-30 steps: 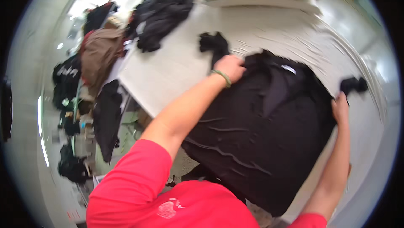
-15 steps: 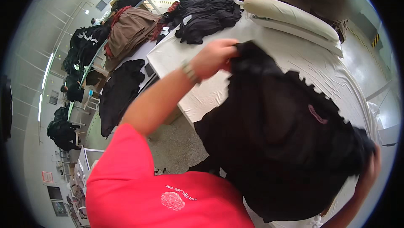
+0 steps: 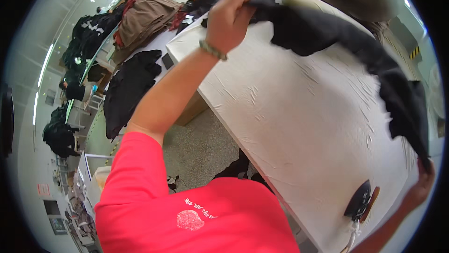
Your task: The recorder is ironing several pieces of black clothing on a workbench in a factory setting.
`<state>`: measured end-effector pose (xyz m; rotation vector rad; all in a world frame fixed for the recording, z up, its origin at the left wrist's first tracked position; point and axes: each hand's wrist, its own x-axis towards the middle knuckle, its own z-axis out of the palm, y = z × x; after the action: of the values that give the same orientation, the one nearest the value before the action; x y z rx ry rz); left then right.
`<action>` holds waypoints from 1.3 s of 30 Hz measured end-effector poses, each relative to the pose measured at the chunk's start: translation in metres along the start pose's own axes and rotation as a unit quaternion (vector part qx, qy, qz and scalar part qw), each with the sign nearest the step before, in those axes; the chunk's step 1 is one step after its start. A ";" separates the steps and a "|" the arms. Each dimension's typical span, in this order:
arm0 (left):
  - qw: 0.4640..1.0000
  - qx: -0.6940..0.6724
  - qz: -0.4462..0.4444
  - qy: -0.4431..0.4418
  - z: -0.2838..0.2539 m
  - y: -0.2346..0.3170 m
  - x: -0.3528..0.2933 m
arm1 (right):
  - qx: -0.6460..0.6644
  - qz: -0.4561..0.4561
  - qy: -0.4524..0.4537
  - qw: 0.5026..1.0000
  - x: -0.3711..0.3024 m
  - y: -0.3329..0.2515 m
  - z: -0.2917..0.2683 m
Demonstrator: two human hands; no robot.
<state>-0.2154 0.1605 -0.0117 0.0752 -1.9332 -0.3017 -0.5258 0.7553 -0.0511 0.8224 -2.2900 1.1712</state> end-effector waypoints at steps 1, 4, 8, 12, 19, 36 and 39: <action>1.000 -0.004 -0.012 -0.009 0.003 -0.004 -0.027 | -0.006 -0.020 -0.008 1.000 -0.024 -0.010 0.019; 0.992 0.001 -0.103 -0.072 0.014 -0.007 -0.113 | -0.030 0.039 -0.083 0.995 -0.106 -0.038 0.062; 0.970 -0.017 -0.219 -0.104 -0.002 0.005 -0.222 | -0.081 0.063 -0.158 0.982 -0.194 -0.069 0.081; 0.943 0.048 -0.314 -0.104 -0.043 0.033 -0.318 | -0.029 0.065 -0.172 0.982 -0.279 -0.088 0.093; 0.759 -0.026 -0.650 -0.019 -0.062 0.066 -0.404 | -0.051 0.094 -0.273 0.956 -0.395 -0.090 0.093; 0.719 -0.033 -0.667 -0.192 -0.017 -0.025 -0.383 | -0.539 0.157 -0.174 0.809 -0.254 0.062 0.049; 0.709 -0.076 -0.694 -0.094 -0.017 -0.020 -0.378 | -0.412 0.257 -0.228 0.844 -0.256 0.059 0.042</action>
<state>-0.0599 0.2119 -0.3533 1.4760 -1.6541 -1.4926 -0.3839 0.8264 -0.2647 0.1381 -3.1195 0.0156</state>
